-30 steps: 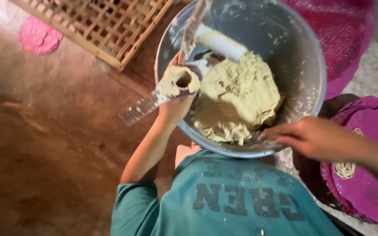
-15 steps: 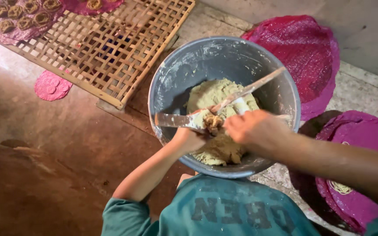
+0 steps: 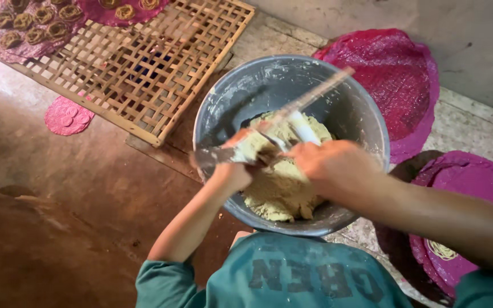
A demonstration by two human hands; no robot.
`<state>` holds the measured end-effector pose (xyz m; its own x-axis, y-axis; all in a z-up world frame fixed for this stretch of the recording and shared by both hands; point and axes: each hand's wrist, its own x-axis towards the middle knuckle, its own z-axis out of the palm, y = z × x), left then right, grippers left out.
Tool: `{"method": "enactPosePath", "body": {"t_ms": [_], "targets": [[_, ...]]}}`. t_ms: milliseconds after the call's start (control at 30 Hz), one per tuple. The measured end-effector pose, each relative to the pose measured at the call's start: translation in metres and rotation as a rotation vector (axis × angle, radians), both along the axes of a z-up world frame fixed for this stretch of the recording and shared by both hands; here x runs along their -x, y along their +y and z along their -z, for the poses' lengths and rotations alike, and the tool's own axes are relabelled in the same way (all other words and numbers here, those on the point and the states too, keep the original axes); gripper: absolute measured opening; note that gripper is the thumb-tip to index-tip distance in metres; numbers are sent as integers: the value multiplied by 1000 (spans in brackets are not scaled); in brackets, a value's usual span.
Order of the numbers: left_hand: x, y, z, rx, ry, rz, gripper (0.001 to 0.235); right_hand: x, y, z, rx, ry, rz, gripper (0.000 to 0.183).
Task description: The person uses a manual dough press to extrude dough into spiral shapes onto a pink mat. They repeatedly load dough into the press, push the plunger, and arrange the formed noodles on the mat.
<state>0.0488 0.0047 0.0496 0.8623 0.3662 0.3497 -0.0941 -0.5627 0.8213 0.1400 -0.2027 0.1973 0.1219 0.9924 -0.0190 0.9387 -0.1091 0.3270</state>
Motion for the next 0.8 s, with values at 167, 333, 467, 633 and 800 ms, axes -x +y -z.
{"method": "enactPosePath", "body": {"t_ms": [167,333,467,633,800], "targets": [[5,31,-13,-173,-269,-291,51,-26,-20,16,-385,436,191,49],[-14,27,-21,-580,-146,-474,51,-15,18,112,-539,1022,306,47],[-12,37,-24,-660,5,-458,65,9,11,121,-553,1129,297,48],[-15,35,-20,-561,-36,-401,76,-11,10,93,-659,1081,2,38],[-22,27,-21,-689,-57,-377,80,-15,12,87,-412,1060,442,47]]}}
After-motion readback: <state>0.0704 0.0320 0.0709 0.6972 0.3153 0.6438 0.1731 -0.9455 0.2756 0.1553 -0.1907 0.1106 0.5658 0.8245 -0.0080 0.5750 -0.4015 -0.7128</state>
